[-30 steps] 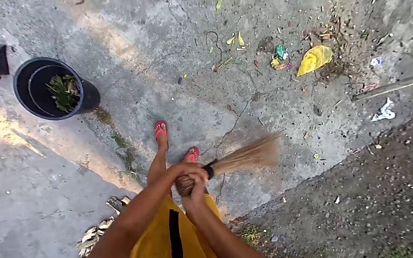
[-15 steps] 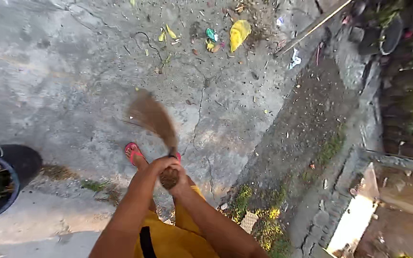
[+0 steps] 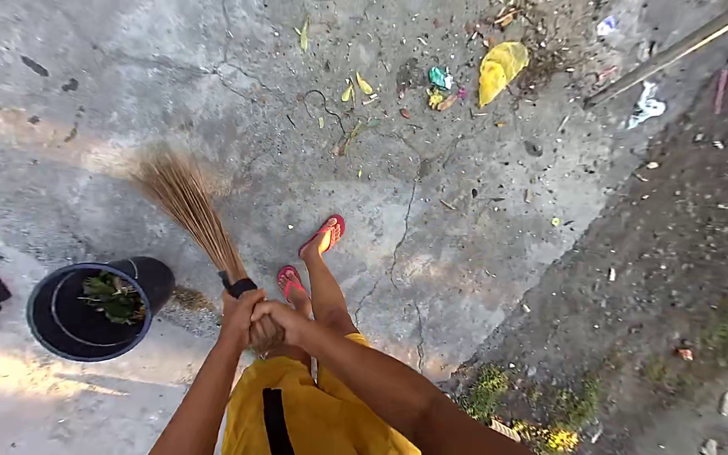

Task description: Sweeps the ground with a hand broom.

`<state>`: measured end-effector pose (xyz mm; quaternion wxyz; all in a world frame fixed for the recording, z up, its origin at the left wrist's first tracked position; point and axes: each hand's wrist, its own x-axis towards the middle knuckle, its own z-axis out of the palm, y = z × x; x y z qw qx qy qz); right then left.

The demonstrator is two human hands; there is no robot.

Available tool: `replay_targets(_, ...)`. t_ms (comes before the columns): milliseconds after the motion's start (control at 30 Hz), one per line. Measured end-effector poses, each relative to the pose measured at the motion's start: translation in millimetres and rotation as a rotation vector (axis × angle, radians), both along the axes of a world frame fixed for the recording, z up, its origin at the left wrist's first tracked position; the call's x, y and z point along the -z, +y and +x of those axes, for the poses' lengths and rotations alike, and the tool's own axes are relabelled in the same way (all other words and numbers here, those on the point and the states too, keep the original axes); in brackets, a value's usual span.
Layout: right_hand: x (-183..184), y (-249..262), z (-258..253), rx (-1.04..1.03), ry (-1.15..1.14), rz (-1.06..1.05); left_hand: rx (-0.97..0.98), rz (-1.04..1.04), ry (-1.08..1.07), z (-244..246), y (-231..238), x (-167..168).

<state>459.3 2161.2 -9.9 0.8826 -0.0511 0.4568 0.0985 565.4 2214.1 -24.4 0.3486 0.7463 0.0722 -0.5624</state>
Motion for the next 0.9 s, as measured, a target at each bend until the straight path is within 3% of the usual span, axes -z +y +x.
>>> replay_targets(67, 19.5, -31.3, -16.5, 0.223, 0.073, 0.059, 0.199, 0.072, 0.064, -15.0, -52.9, 24.4)
replay_targets(133, 29.7, -42.2, -58.5, 0.616, 0.214, 0.044, 0.615, 0.127, 0.281, -55.7, -105.6, 48.9)
replay_targets(200, 29.8, -56.8, -101.3, 0.942, 0.304, 0.007, 1.047, 0.194, 0.474, -109.2, -163.9, 55.0)
replay_targets(267, 13.9, -79.7, -121.2, 1.098, 0.411, -0.045, 1.255, 0.214, 0.595, -146.3, -203.6, 53.5)
replay_targets(333, -15.6, -97.3, -111.3, 1.044, 0.501, -0.104, 1.206, 0.12, 0.757, -141.4, -220.3, 35.6)
replay_targets(400, -53.0, -103.2, -77.8, 0.813, 0.515, -0.078, 1.06, -0.052, 0.776, -94.7, -210.8, 1.7)
replay_targets(467, -77.8, -96.5, -38.2, 0.59, 0.297, 0.028, 0.91, -0.123, 0.671, -25.7, -181.3, -36.8)
replay_targets(567, -79.6, -83.6, 13.9, 0.349, -0.037, 0.092, 0.609, -0.066, 0.46, 48.0, -134.9, -77.1)
replay_targets(633, -65.7, -99.1, 44.0, 0.223, -0.033, 0.077, 0.374, -0.007, 0.31, 67.9, -131.7, -75.8)
replay_targets(733, -27.9, -155.0, 53.7, 0.146, 0.033, 0.071, 0.172, 0.091, 0.145, 64.9, -173.6, -29.4)
replay_targets(800, -6.2, -184.1, 30.6, 0.329, 0.075, 0.112, 0.285, 0.151, 0.164, 42.3, -218.4, 4.6)
replay_targets(900, 9.1, -194.5, -21.6, 0.836, 0.271, 0.055, 0.808, 0.143, 0.412, -23.8, -287.6, 35.5)
